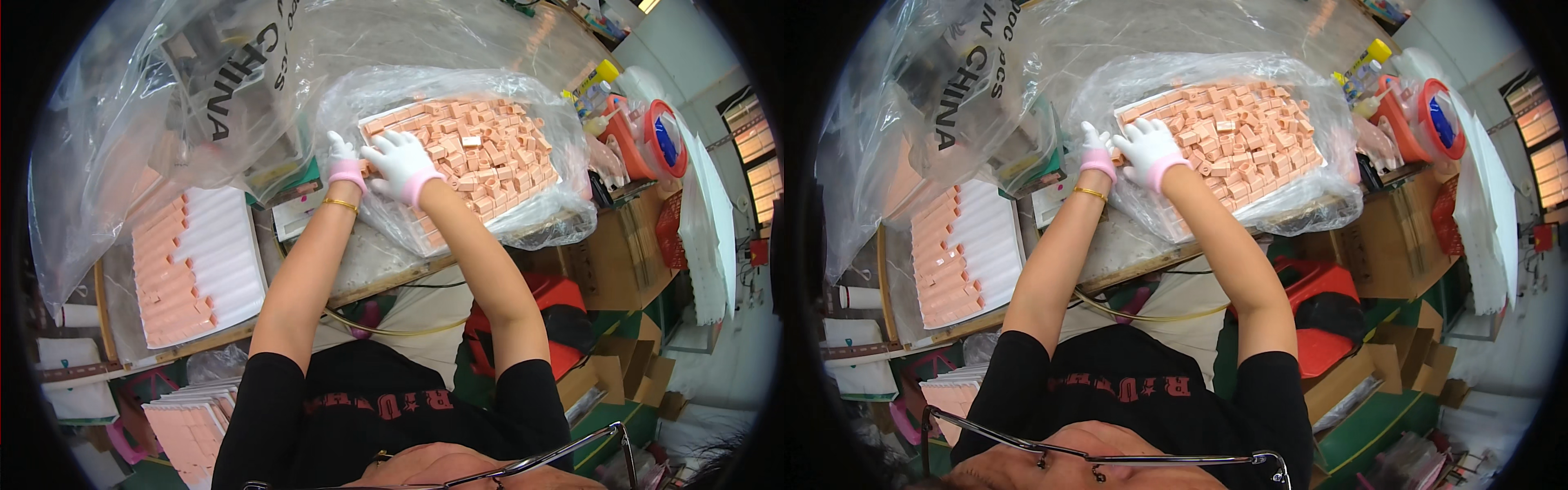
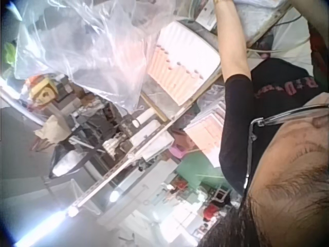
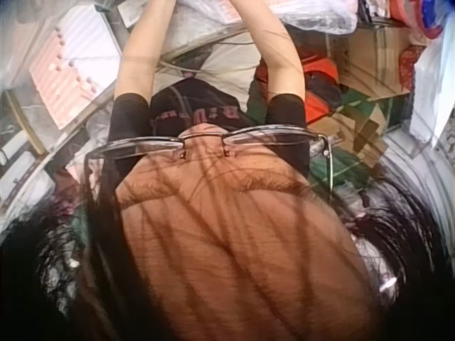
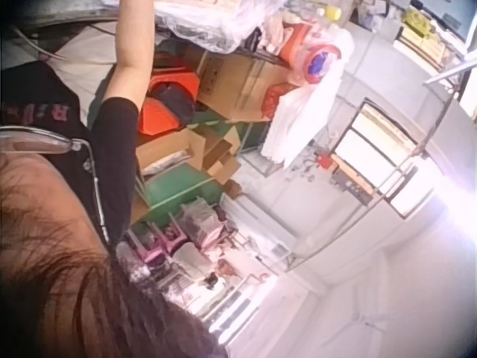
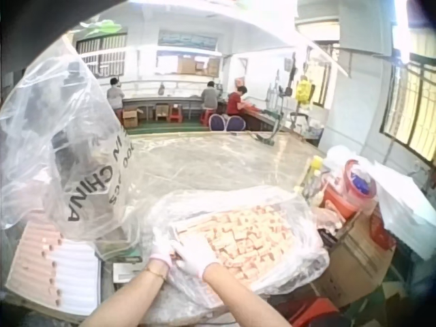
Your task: Manually sort and arrange small pink lipstick or cosmetic component pieces from a bulk tray into structured shipping trays.
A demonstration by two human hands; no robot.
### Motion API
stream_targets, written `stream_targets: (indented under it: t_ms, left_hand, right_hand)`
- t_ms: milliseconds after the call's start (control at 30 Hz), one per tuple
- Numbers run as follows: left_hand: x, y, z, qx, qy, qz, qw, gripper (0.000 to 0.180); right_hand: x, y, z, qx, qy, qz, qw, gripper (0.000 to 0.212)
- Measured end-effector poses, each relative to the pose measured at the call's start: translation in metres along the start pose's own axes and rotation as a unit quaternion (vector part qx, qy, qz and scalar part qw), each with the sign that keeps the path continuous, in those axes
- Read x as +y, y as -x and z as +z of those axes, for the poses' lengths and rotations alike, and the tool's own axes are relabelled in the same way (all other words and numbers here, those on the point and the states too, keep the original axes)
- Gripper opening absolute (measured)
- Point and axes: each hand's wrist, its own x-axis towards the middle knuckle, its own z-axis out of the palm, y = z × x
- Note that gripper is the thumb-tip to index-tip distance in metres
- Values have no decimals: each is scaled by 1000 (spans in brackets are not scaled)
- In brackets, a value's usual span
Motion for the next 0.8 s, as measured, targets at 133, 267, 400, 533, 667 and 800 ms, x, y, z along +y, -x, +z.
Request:
stream_targets:
  t_ms: [133, 267, 400, 533, 667, 800]
  left_hand:
    - [16, 34, 10, -21, 53, -75, 996, 92]
    - [24, 44, 18, -13, 56, -102, 993, 87]
    - [5, -2, 10, 2, 114, -60, 992, 75]
    - [-1, -28, 3, -152, 16, -16, 988, 57]
    - [2, -27, 1, -114, -200, 64, 971, 58]
    - [21, 72, -3, -88, -477, 375, 790, 62]
  right_hand:
    - [1, -16, 36, -133, 57, -12, 989, 26]
    - [6, -2, 38, -30, 8, -12, 999, 21]
    - [14, 13, 13, 172, -135, 80, 973, 27]
    - [29, 33, -7, 133, -112, 205, 963, 30]
    - [9, 45, -23, 278, -14, 184, 943, 30]
    - [-35, 92, -18, 107, -194, 112, 969, 29]
